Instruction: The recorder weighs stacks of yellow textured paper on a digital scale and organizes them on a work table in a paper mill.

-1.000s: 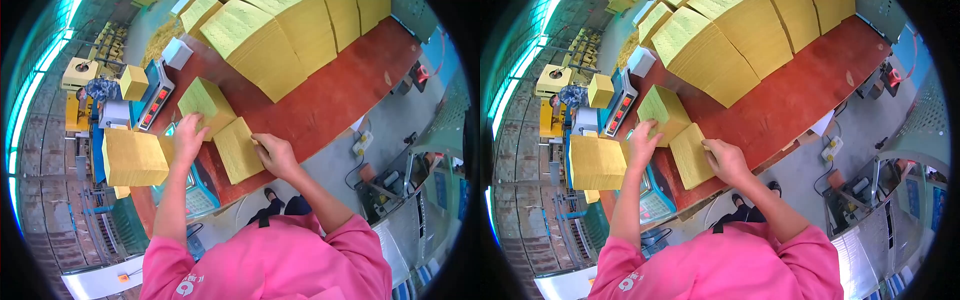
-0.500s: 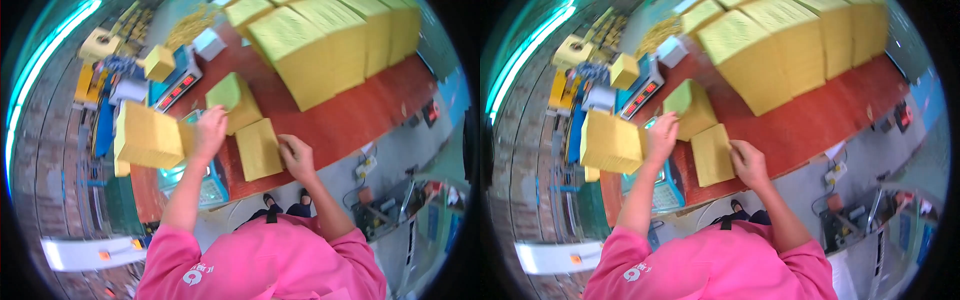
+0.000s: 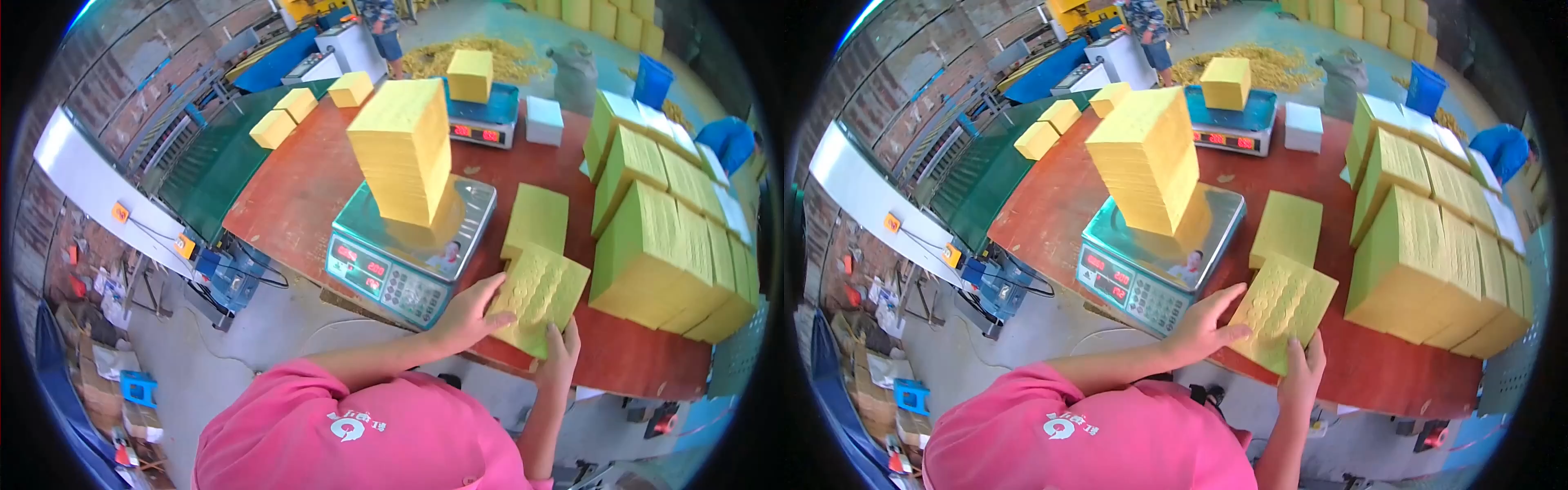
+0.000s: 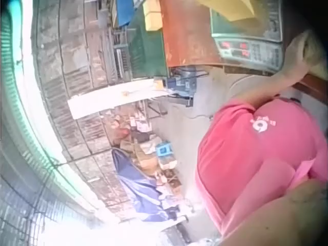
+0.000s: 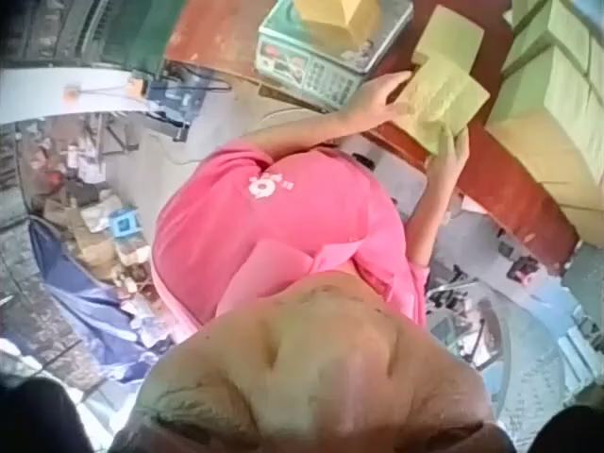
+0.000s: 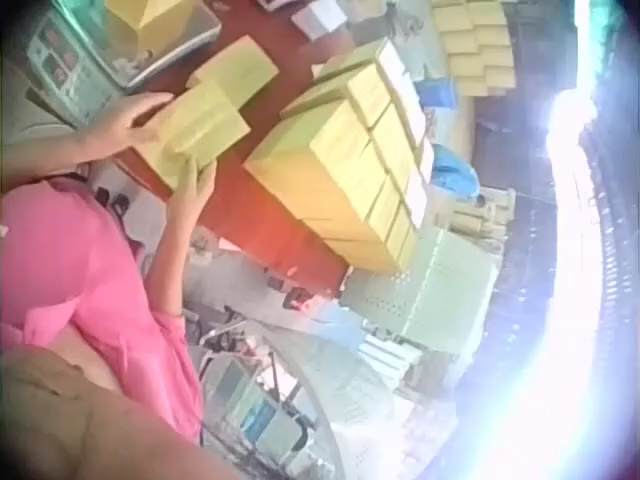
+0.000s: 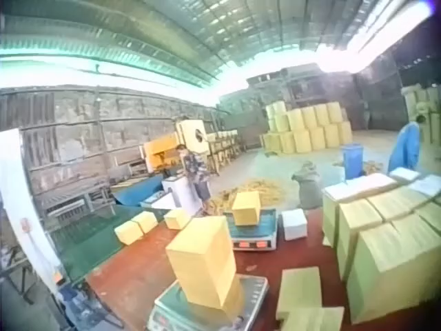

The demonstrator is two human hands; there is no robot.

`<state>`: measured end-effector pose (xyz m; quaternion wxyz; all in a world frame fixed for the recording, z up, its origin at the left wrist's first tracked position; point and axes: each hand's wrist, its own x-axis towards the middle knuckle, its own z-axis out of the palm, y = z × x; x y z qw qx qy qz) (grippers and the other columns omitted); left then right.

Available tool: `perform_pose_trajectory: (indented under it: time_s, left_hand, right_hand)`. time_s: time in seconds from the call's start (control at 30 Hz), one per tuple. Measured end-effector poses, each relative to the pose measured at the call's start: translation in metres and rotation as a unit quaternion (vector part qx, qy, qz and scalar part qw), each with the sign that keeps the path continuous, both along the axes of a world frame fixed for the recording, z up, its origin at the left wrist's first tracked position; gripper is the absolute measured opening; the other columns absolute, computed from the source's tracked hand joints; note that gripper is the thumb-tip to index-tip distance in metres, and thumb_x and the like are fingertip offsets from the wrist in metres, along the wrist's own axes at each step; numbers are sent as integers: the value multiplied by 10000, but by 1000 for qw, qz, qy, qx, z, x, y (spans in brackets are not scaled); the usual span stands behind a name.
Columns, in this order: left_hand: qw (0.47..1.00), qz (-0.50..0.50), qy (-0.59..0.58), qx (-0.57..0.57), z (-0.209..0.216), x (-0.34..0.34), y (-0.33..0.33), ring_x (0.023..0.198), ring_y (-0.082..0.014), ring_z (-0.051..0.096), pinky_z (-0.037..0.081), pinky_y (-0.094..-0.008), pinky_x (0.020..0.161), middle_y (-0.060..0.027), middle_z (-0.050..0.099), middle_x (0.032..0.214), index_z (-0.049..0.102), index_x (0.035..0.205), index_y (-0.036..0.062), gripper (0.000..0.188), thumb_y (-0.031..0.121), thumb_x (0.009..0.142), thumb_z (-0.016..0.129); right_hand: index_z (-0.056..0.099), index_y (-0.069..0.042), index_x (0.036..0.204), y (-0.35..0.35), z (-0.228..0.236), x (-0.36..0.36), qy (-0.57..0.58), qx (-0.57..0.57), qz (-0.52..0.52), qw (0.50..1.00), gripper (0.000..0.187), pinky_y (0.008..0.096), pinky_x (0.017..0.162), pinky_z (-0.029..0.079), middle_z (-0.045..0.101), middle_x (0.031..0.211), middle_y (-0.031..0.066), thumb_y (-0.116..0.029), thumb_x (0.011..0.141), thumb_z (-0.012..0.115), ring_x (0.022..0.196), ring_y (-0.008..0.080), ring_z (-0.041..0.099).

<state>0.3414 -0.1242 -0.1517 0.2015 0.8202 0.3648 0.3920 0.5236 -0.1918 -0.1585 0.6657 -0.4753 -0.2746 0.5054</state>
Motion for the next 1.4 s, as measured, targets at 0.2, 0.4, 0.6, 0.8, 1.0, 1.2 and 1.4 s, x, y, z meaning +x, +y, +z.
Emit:
perform_pose_trajectory:
  time_s: [0.2,0.4,0.6,0.8,1.0,1.2,1.4]
  left_hand:
    - [877,-61,-231,-416,48,-59,21,710,-93,588,478,-234,636,-41,658,824,660,989,-20,224,189,907,655]
    - [921,-38,-196,-336,162,-142,79,597,-79,580,463,-248,541,6,623,696,636,838,64,236,253,967,578]
    - [941,-30,-136,-309,228,-200,239,556,-86,555,402,-236,501,16,606,663,628,824,119,281,390,890,660]
    - [914,-25,-71,-398,190,-226,293,521,-100,545,392,-254,467,3,603,648,639,817,116,254,356,898,656]
    - [912,-41,-53,-404,177,-230,297,505,-107,541,379,-247,441,-1,598,635,643,826,123,234,342,906,645]
    - [900,-30,-61,-430,175,-228,291,481,-90,513,341,-234,424,9,582,613,608,777,131,249,342,902,654]
    - [915,-20,-50,-400,178,-233,286,465,-88,455,271,-242,401,-3,556,618,611,750,127,279,364,890,656]
  right_hand:
    - [521,58,1265,6,58,-40,-68,40,54,995,364,264,910,413,608,1130,75,-34,915,486,1007,117,539]
    - [562,75,1208,98,150,-82,-112,72,176,975,375,238,707,471,628,1038,78,-153,911,589,855,98,583]
    - [572,67,1203,248,209,-133,-122,164,139,969,345,299,719,533,646,1045,99,-123,916,592,889,163,645]
    - [631,7,1148,286,183,-156,-145,68,162,974,289,257,635,489,663,929,51,-150,906,614,757,133,630]
    - [663,8,1090,286,172,-151,-172,67,148,972,258,228,580,422,661,858,30,-142,882,640,684,101,587]
    - [649,26,1116,284,163,-151,-174,79,133,973,297,231,587,429,656,867,40,-137,868,661,691,107,586]
    - [589,82,1170,270,164,-164,-170,93,106,975,377,278,631,507,663,900,98,-128,865,660,741,147,629]
